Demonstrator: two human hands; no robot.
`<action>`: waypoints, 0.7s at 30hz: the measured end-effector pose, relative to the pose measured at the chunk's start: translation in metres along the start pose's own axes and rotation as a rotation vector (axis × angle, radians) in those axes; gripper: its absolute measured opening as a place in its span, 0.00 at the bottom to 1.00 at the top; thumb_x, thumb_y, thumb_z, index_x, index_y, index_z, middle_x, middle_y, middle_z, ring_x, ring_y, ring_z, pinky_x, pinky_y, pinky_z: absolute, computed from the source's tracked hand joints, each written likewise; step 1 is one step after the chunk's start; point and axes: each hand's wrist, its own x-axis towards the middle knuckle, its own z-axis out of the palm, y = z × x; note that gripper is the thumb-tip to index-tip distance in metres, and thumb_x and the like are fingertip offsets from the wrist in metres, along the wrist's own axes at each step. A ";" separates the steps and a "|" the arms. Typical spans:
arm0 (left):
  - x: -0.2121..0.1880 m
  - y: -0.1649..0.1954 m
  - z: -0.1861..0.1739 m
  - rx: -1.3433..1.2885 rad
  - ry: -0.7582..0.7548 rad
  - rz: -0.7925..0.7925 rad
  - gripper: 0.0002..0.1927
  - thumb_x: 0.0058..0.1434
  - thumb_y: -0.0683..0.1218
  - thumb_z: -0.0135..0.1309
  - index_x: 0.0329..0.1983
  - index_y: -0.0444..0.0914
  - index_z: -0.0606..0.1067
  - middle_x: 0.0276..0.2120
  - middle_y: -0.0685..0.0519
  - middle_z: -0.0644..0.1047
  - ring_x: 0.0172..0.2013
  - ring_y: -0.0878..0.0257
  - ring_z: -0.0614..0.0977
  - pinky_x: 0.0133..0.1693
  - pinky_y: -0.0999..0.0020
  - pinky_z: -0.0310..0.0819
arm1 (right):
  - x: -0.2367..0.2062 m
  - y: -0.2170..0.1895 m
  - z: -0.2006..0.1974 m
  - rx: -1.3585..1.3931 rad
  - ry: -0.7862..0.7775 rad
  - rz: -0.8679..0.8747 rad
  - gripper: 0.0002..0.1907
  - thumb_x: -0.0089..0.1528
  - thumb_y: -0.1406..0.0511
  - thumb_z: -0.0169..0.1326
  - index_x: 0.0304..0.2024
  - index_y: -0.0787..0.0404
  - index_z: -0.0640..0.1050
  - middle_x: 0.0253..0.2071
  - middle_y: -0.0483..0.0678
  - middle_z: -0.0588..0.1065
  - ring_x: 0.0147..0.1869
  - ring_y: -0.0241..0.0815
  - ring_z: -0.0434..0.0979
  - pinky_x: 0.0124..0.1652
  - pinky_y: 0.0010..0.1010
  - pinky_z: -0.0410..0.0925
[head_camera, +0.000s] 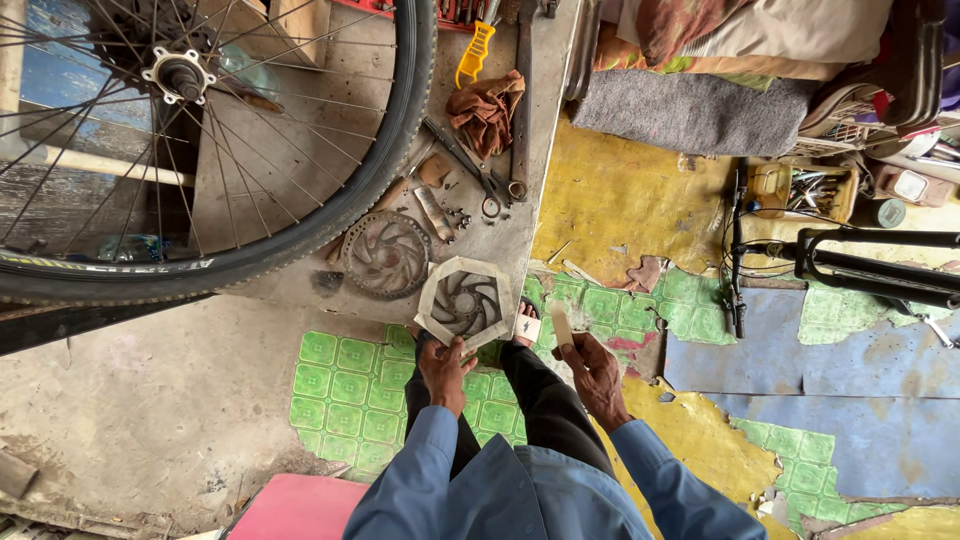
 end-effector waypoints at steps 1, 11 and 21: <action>0.000 0.000 -0.003 -0.015 -0.032 0.054 0.12 0.66 0.40 0.56 0.47 0.33 0.67 0.40 0.44 0.77 0.37 0.51 0.85 0.38 0.57 0.85 | -0.001 0.001 -0.001 -0.014 0.009 0.015 0.13 0.68 0.61 0.51 0.46 0.65 0.79 0.38 0.47 0.83 0.44 0.37 0.81 0.48 0.32 0.73; 0.044 0.066 -0.034 0.589 -0.279 0.392 0.11 0.64 0.43 0.57 0.49 0.38 0.76 0.29 0.49 0.79 0.30 0.58 0.82 0.31 0.64 0.80 | -0.014 0.003 0.000 -0.092 0.048 0.022 0.12 0.65 0.61 0.54 0.44 0.63 0.81 0.35 0.45 0.83 0.37 0.34 0.77 0.37 0.29 0.68; 0.054 0.114 -0.007 1.040 -0.238 0.594 0.14 0.60 0.45 0.55 0.49 0.40 0.79 0.31 0.43 0.82 0.32 0.49 0.85 0.39 0.54 0.77 | -0.014 0.003 0.011 -0.106 0.013 0.072 0.13 0.62 0.62 0.59 0.45 0.63 0.82 0.34 0.45 0.82 0.31 0.33 0.73 0.34 0.29 0.69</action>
